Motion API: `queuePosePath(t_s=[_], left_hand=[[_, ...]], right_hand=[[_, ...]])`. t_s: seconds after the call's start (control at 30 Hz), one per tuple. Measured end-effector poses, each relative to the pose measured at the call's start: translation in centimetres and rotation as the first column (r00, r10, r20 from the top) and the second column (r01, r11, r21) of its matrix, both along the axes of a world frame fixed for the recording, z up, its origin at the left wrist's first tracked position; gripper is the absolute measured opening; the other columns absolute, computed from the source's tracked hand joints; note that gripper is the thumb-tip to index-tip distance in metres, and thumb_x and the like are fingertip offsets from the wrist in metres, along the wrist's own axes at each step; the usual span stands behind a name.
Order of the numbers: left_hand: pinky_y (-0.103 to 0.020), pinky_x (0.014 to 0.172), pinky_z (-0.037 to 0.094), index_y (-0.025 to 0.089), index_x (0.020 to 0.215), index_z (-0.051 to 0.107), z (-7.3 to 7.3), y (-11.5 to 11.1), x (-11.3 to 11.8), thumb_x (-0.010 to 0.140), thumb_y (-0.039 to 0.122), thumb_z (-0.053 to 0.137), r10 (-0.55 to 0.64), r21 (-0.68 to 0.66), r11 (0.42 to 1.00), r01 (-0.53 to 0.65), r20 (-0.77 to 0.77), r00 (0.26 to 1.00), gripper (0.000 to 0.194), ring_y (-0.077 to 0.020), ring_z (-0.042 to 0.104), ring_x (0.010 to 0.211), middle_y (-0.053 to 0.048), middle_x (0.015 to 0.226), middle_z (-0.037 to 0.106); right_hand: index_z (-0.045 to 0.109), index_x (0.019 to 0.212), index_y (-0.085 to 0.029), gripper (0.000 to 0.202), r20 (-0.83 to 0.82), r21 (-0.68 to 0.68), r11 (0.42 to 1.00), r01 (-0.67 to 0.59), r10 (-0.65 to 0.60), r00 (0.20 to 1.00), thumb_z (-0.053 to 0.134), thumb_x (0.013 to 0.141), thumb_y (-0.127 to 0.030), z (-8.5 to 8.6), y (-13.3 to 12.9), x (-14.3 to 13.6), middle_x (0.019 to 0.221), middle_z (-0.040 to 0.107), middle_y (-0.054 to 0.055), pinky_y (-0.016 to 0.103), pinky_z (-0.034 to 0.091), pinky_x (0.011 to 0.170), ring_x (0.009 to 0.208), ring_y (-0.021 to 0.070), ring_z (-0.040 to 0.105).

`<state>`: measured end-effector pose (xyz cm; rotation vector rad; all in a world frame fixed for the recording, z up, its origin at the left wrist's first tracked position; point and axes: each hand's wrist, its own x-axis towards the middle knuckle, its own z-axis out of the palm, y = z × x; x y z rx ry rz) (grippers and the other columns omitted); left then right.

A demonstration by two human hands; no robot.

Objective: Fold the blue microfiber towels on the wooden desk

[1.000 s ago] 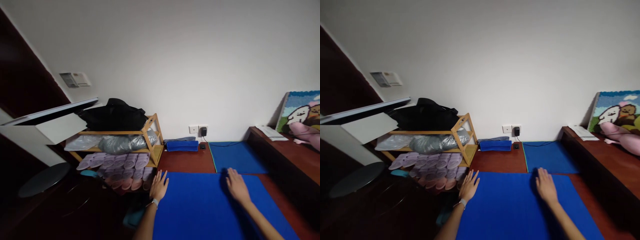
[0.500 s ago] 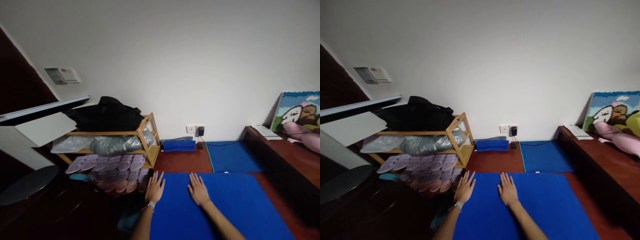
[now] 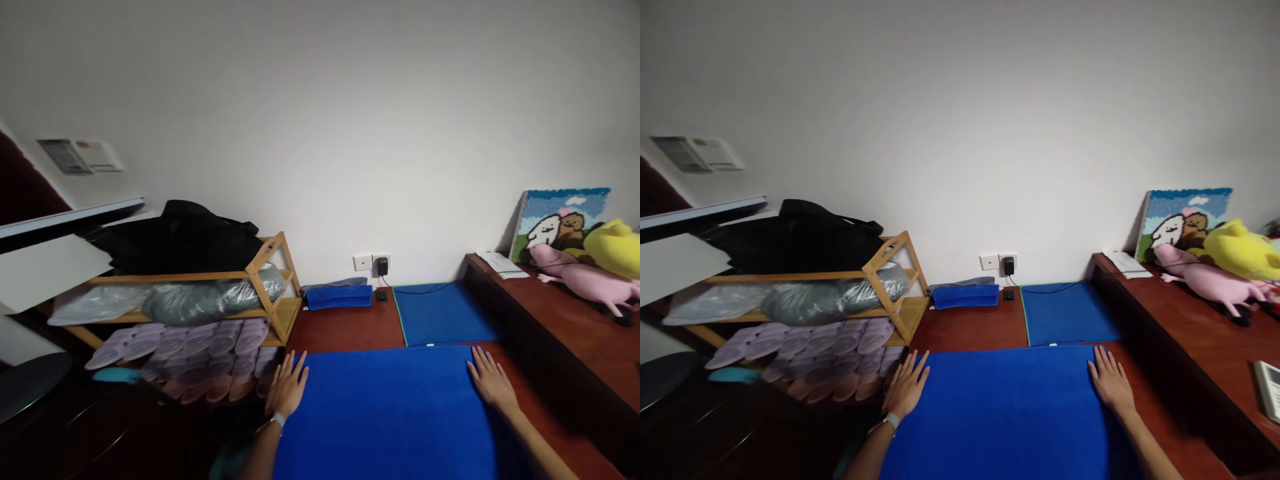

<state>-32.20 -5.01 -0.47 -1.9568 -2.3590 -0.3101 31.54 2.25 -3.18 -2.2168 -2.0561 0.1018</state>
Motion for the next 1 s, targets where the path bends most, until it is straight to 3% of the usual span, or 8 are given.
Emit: queuePosePath(t_s=[0.23, 0.43, 0.53, 0.63, 0.73, 0.8, 0.9, 1.0], left_hand=[[-0.048, 0.126, 0.028, 0.027, 0.161, 0.040, 0.6, -0.2, -0.9, 0.105, 0.052, 0.033, -0.036, -0.080, 0.996, 0.035, -0.013, 0.999, 0.061, -0.0258, 0.032, 0.157, -0.009, 0.170, 0.037], [-0.046, 0.127, 0.029, 0.023, 0.160, 0.040, 0.3, -0.8, -1.1, 0.106, 0.050, 0.033, -0.069, 0.042, 0.997, 0.068, 0.034, 0.997, 0.061, -0.0246, 0.036, 0.155, -0.009, 0.168, 0.040], [-0.047, 0.128, 0.028, 0.022, 0.159, 0.042, 0.2, -1.0, -0.8, 0.106, 0.051, 0.034, -0.068, 0.047, 0.997, 0.066, 0.045, 0.997, 0.061, -0.0258, 0.033, 0.157, -0.011, 0.170, 0.036], [-0.047, 0.128, 0.027, 0.022, 0.160, 0.041, 0.3, -1.0, -0.6, 0.106, 0.050, 0.035, -0.061, 0.037, 0.998, 0.059, 0.060, 0.996, 0.061, -0.0261, 0.032, 0.157, -0.011, 0.170, 0.036], [-0.047, 0.128, 0.027, 0.024, 0.160, 0.041, 0.3, -1.1, -0.6, 0.106, 0.050, 0.035, -0.061, 0.037, 0.998, 0.058, 0.071, 0.996, 0.060, -0.0253, 0.032, 0.157, -0.008, 0.170, 0.037], [-0.046, 0.128, 0.027, 0.024, 0.160, 0.040, 0.3, -1.1, -0.7, 0.106, 0.050, 0.035, -0.056, 0.034, 0.998, 0.054, 0.066, 0.996, 0.060, -0.0247, 0.033, 0.157, -0.008, 0.170, 0.037], [-0.045, 0.128, 0.028, 0.024, 0.160, 0.040, 0.4, -1.1, -0.6, 0.107, 0.049, 0.033, -0.045, 0.019, 0.999, 0.044, 0.056, 0.997, 0.060, -0.0239, 0.033, 0.156, -0.009, 0.170, 0.037], [-0.046, 0.128, 0.027, 0.022, 0.160, 0.041, 0.6, -1.0, -0.6, 0.107, 0.047, 0.034, -0.039, 0.002, 0.999, 0.039, 0.054, 0.998, 0.059, -0.0245, 0.033, 0.156, -0.011, 0.169, 0.037]], right_hand=[[0.032, 0.163, -0.011, 0.081, 0.031, -0.023, 0.999, -0.032, 0.033, 0.999, 0.015, 0.095, -0.052, -0.5, -0.2, 1.0, 0.170, 0.030, 0.009, 0.052, 0.027, 0.126, 0.157, 0.0293, 0.025], [0.048, 0.155, -0.009, 0.073, 0.043, 0.058, 0.998, 0.025, -0.027, 0.999, 0.023, 0.095, -0.042, 1.0, -0.3, -0.5, 0.163, 0.043, 0.016, 0.056, 0.028, 0.125, 0.154, 0.0337, 0.035], [0.051, 0.151, -0.004, 0.069, 0.007, 0.183, 0.978, -0.098, 0.098, 0.995, 0.025, 0.097, -0.037, 3.5, -0.7, -7.2, 0.161, 0.045, 0.022, 0.057, 0.027, 0.125, 0.153, 0.0357, 0.035], [0.050, 0.154, -0.011, 0.062, -0.115, 0.229, 0.922, -0.312, 0.344, 0.932, 0.028, 0.101, -0.037, 6.0, -2.0, -18.3, 0.163, 0.044, 0.016, 0.057, 0.026, 0.126, 0.154, 0.0331, 0.034], [0.040, 0.160, -0.016, 0.062, -0.221, 0.168, 0.833, -0.527, 0.553, 0.803, 0.028, 0.104, -0.041, 7.5, -4.0, -29.9, 0.168, 0.036, 0.009, 0.053, 0.023, 0.128, 0.158, 0.0279, 0.027], [0.035, 0.162, -0.015, 0.065, -0.262, 0.091, 0.776, -0.624, 0.623, 0.737, 0.027, 0.105, -0.046, 7.8, -5.0, -35.3, 0.170, 0.031, 0.008, 0.050, 0.020, 0.129, 0.159, 0.0264, 0.023], [0.032, 0.163, -0.014, 0.067, -0.296, 0.028, 0.761, -0.648, 0.626, 0.722, 0.028, 0.106, -0.048, 7.5, -5.2, -37.9, 0.170, 0.028, 0.009, 0.050, 0.018, 0.130, 0.159, 0.0269, 0.022], [0.032, 0.164, -0.017, 0.067, -0.282, 0.032, 0.798, -0.602, 0.585, 0.761, 0.028, 0.106, -0.050, 6.1, -4.6, -34.6, 0.169, 0.029, 0.009, 0.051, 0.018, 0.130, 0.158, 0.0275, 0.024]])
